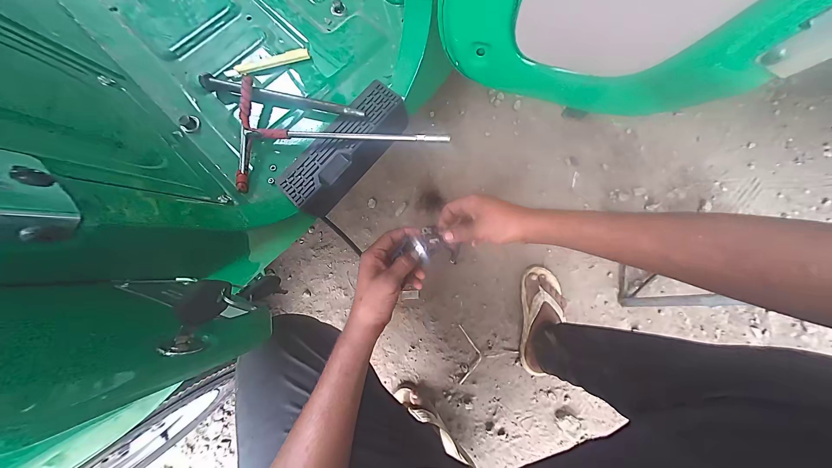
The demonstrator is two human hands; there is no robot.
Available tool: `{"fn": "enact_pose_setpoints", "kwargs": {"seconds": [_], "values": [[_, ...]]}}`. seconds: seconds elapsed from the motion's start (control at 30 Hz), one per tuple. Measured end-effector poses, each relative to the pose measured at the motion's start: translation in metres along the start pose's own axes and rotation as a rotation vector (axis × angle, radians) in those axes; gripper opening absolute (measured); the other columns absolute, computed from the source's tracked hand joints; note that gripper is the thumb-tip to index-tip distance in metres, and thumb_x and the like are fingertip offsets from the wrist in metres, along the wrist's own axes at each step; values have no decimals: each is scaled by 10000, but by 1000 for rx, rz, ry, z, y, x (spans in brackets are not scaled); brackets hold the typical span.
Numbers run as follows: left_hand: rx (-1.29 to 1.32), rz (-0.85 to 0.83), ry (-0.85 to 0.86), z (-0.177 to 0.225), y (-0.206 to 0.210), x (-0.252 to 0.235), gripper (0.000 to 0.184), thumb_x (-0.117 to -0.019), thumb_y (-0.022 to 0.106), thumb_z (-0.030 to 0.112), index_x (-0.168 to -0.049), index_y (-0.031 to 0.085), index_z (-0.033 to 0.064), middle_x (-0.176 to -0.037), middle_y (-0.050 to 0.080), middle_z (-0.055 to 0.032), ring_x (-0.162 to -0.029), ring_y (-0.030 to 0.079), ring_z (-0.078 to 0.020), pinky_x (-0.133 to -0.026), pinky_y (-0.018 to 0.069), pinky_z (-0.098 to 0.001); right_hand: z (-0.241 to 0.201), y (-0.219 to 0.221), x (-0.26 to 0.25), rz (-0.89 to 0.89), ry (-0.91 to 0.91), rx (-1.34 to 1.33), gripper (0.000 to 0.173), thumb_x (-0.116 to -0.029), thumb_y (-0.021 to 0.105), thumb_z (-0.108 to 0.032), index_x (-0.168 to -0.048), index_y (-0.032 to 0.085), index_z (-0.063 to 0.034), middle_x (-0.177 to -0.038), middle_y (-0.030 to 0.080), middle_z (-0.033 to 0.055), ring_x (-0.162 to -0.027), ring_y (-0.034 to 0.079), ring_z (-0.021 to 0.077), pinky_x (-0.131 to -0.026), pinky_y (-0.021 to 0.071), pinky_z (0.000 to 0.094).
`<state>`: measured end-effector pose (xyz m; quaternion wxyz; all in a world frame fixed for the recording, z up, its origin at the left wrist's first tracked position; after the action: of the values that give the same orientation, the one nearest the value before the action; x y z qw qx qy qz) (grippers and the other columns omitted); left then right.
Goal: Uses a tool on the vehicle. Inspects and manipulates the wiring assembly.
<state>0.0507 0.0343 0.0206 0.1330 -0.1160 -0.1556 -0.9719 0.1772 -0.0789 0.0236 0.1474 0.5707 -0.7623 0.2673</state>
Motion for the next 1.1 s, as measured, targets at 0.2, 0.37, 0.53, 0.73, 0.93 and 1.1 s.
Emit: {"fn": "enact_pose_setpoints", "kwargs": {"seconds": [0.2,0.37,0.53,0.73,0.93,1.1], "values": [[-23,-18,74,13,-4,7,352,-1007,508,84,-1345,598,50,-1062,672,-172,-728,677,-220,-640,619,-362,-15,-2,4,18,-112,-94,105,-1012,657,-127,-1032,678,-27,-873,689,63,-776,656,119,-720,565,288],[75,-21,129,24,-5,11,348,-1018,489,124,-1347,593,74,-1037,652,-146,-692,641,-184,-590,586,-328,-36,0,13,-13,-235,-206,98,-1040,573,-60,-1014,623,20,-872,684,100,-820,696,162,-788,602,316],[154,12,102,24,-12,10,334,-1027,467,138,-1329,605,107,-999,641,-116,-631,601,-142,-513,533,-271,-45,1,27,-44,-220,-455,160,-1065,469,-24,-1073,609,53,-913,686,155,-805,702,203,-767,618,337],[250,25,26,27,-17,11,345,-1030,434,151,-1332,601,136,-1016,643,-114,-590,568,-117,-478,492,-245,-53,-3,34,-162,-199,-302,194,-997,608,20,-1172,682,56,-969,721,143,-826,699,181,-766,609,293],[347,-8,-16,28,-10,13,326,-1028,448,153,-1320,592,138,-978,631,-107,-573,569,-116,-462,491,-237,-49,-11,38,-59,-130,-282,165,-912,716,58,-1077,714,56,-916,733,145,-793,729,194,-758,635,314],[372,-53,-15,37,-1,17,349,-1042,433,147,-1360,576,146,-1070,633,-131,-589,565,-116,-461,474,-224,-56,-14,40,6,-199,-282,204,-824,776,104,-1004,700,47,-865,715,132,-743,706,179,-686,626,306]]}}
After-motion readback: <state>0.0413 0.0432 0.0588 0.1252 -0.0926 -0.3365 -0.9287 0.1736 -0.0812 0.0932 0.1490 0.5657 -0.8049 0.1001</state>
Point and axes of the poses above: each hand's wrist, its own x-axis away from the middle knuckle, its own y-axis out of the palm, z = x × y, the point moved 10 cm from there along -x, towards the middle knuckle
